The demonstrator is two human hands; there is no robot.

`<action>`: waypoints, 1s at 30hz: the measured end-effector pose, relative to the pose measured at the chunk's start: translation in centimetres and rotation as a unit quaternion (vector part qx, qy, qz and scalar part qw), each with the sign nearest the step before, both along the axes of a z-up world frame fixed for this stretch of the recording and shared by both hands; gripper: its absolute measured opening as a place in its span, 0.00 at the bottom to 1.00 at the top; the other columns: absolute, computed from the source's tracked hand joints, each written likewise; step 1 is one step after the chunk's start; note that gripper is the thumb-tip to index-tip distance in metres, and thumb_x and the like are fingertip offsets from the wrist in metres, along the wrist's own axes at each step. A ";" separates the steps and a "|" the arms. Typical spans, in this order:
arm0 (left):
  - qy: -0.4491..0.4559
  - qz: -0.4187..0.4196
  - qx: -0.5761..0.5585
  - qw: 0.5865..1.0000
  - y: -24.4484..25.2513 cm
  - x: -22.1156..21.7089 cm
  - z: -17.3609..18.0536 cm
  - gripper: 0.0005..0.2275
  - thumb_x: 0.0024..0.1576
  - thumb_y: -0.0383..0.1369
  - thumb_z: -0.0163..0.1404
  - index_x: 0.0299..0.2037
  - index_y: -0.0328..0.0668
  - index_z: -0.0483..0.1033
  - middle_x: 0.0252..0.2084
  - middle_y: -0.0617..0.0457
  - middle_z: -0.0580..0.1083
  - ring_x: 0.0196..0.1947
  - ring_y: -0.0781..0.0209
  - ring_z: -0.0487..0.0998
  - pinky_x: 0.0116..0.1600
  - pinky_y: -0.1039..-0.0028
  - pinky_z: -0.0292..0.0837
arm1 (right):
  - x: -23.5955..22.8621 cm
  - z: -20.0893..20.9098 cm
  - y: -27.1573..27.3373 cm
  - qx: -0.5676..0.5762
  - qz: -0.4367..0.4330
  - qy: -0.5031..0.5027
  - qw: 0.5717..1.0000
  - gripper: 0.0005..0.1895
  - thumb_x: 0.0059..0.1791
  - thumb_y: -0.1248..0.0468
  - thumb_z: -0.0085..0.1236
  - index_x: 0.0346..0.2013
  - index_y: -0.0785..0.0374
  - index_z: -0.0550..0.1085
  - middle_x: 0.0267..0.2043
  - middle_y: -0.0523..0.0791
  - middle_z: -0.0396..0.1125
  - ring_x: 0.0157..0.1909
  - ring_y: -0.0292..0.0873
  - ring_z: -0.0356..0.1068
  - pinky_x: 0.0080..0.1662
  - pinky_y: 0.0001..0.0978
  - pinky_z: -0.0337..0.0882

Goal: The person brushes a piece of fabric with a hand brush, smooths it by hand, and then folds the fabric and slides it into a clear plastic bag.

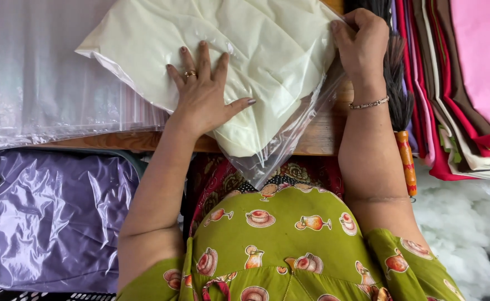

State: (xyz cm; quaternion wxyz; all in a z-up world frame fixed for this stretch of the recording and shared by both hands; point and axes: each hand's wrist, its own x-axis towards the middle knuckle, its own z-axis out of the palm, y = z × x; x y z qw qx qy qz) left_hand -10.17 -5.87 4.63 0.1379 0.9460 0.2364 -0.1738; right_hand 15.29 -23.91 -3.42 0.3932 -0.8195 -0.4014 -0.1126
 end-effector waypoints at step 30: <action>-0.218 -0.020 0.183 0.958 7.5 7.5 -6.2 0.31 0.50 0.58 0.57 0.43 0.33 0.70 0.41 0.38 0.68 0.43 0.39 0.69 0.45 0.54 0.66 | 0.7 1.0 -1.6 -0.027 -0.042 0.032 0.998 0.11 0.53 0.56 0.66 0.32 0.60 0.78 0.26 0.37 0.67 0.27 0.33 0.63 0.25 0.28 0.60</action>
